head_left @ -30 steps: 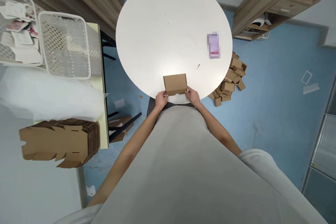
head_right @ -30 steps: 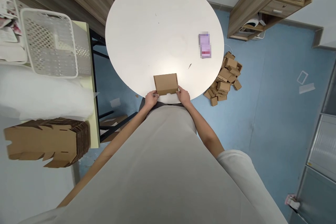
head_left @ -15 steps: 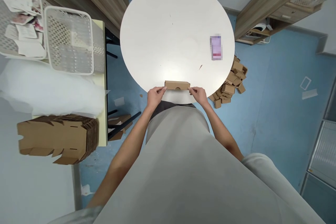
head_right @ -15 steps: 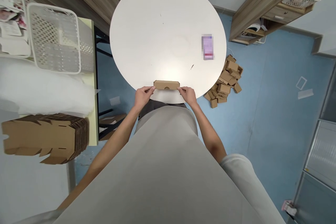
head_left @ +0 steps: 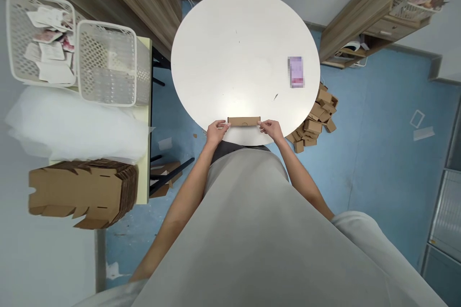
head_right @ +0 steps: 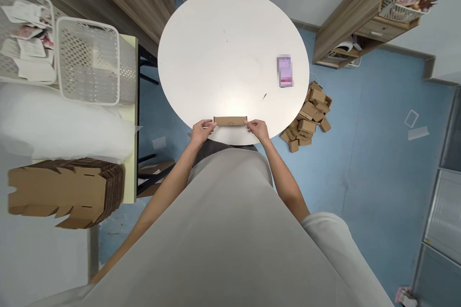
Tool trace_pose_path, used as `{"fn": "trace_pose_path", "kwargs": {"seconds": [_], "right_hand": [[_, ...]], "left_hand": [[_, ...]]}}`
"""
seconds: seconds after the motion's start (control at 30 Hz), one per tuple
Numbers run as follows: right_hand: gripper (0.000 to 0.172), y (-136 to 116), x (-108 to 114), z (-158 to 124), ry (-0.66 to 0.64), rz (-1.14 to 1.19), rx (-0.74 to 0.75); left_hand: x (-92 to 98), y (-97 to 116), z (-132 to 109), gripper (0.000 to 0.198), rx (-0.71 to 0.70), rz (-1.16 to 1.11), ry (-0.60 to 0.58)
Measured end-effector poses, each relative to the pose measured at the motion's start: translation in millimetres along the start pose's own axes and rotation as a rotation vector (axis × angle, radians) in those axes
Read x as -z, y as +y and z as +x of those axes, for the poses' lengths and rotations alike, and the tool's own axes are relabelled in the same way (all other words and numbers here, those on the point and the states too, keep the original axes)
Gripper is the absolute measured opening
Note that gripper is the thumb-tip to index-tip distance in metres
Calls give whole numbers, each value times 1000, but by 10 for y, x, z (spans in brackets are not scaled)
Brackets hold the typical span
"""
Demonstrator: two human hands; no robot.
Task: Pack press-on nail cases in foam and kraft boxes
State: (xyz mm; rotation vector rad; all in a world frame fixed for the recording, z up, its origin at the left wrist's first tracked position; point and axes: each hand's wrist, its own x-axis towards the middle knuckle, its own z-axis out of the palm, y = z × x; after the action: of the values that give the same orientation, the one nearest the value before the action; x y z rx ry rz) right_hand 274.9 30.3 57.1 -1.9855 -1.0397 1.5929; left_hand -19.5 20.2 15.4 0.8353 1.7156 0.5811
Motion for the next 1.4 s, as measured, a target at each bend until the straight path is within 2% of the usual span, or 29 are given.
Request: {"fn": "trace_pose_path", "kwargs": {"seconds": [0.13, 0.23, 0.37, 0.53, 0.63, 0.73, 0.83, 0.93, 1.07, 1.2, 1.3, 1.4], "right_hand": [[30, -14, -4, 49, -11, -13, 8], [23, -35, -59, 67, 3, -97, 49], [28, -37, -133, 73, 11, -156, 118], [22, -31, -112, 87, 2, -117, 116], [35, -70, -70, 94, -42, -82, 109], [49, -129, -37, 100, -133, -36, 109], [45, -172, -24, 102, -199, 0, 96], [40, -172, -40, 81, -210, 42, 74], [37, -71, -89, -51, -202, 106, 81], [34, 151, -128, -321, -147, 171, 118], [33, 351, -152, -555, -133, 227, 100], [35, 535, -171, -771, -126, 296, 48]], "left_hand": [[30, 47, 103, 64, -45, 44, -46], [14, 125, 114, 61, -87, 51, -87], [-41, 218, 38, 49, -79, 2, -89], [-67, 247, -53, 43, -86, 6, -46], [-81, 264, -104, 42, -99, -15, -21], [-97, 296, -181, 44, -38, -107, -17], [-100, 313, -273, 43, 18, -193, -20], [-109, 292, -367, 38, 47, -246, -3], [-186, 207, -535, 31, 103, -354, 34], [-269, 106, -746, 18, 181, -443, 73], [-280, 57, -866, 12, 261, -428, 58], [-298, 15, -972, 7, 239, -376, 48]]}}
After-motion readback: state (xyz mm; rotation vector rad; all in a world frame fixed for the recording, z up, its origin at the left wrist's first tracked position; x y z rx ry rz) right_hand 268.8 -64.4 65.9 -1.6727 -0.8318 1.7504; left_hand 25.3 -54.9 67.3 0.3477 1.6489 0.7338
